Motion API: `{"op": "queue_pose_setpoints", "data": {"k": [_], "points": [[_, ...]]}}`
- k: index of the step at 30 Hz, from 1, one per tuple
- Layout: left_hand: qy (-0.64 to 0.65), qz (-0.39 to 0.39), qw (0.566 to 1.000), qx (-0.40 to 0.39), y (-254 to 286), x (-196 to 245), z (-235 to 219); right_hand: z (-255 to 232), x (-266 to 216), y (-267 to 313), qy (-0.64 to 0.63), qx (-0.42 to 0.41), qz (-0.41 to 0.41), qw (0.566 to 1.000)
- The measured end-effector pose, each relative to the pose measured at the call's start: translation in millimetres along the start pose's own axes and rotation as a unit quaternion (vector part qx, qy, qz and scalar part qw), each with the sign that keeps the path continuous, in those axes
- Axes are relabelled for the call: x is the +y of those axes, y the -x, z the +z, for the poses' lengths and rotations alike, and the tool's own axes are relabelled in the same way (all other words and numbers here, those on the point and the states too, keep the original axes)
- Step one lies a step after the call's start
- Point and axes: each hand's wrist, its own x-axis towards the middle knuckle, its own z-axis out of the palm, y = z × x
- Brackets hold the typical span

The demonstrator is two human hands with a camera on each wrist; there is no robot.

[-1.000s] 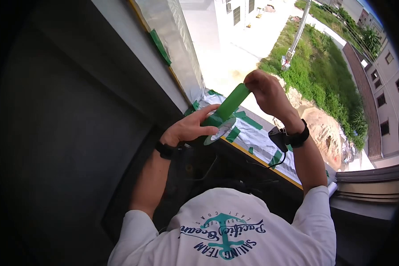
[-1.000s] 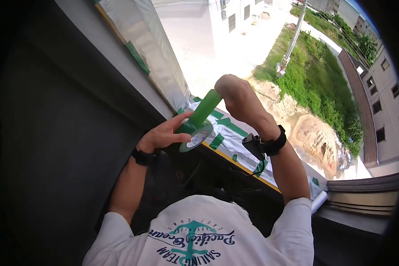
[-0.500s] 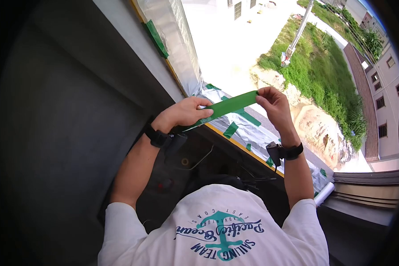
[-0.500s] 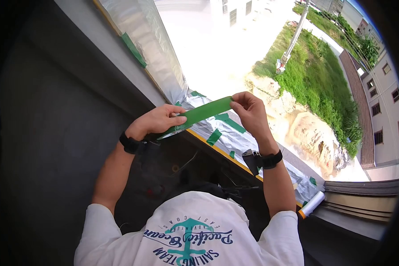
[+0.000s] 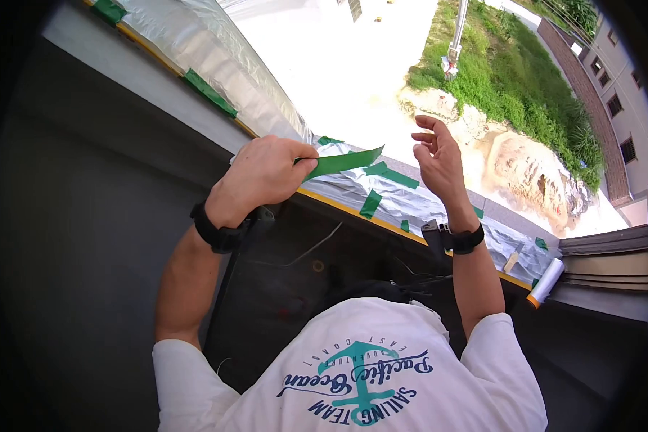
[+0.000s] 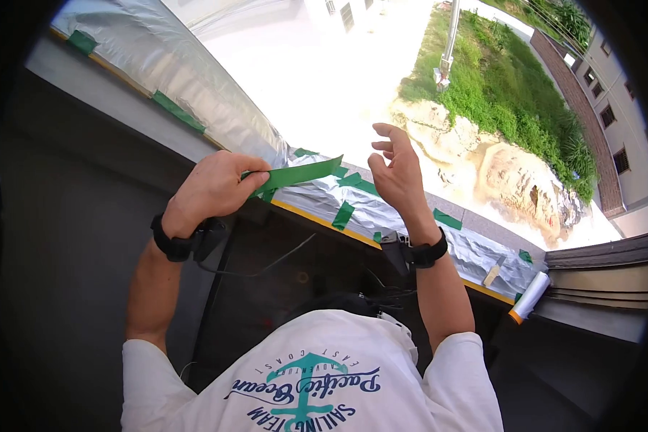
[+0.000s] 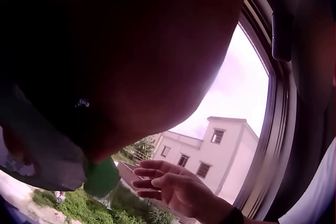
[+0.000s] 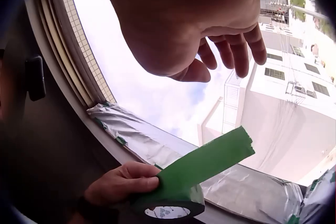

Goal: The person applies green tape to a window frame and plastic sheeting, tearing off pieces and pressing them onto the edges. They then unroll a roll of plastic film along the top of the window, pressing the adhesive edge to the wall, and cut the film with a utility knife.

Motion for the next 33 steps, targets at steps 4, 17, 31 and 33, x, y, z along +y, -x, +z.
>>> {"op": "queue_pose_setpoints", "data": {"k": [4,17,31,33], "points": [[-0.002,0.053,0.998,-0.043,-2,6,2,21,-54,4,-0.07,-0.141,-0.191,0.969],[0.016,0.081,0.988,-0.131,10,3,-3,67,-45,-1,-0.166,-0.346,-0.165,0.908],[0.085,0.054,0.964,-0.246,7,-9,9,72,-42,-4,-0.07,-0.53,-0.014,0.845],[0.107,0.071,0.959,-0.252,5,-11,12,69,-47,-4,-0.046,-0.538,-0.005,0.842]]}}
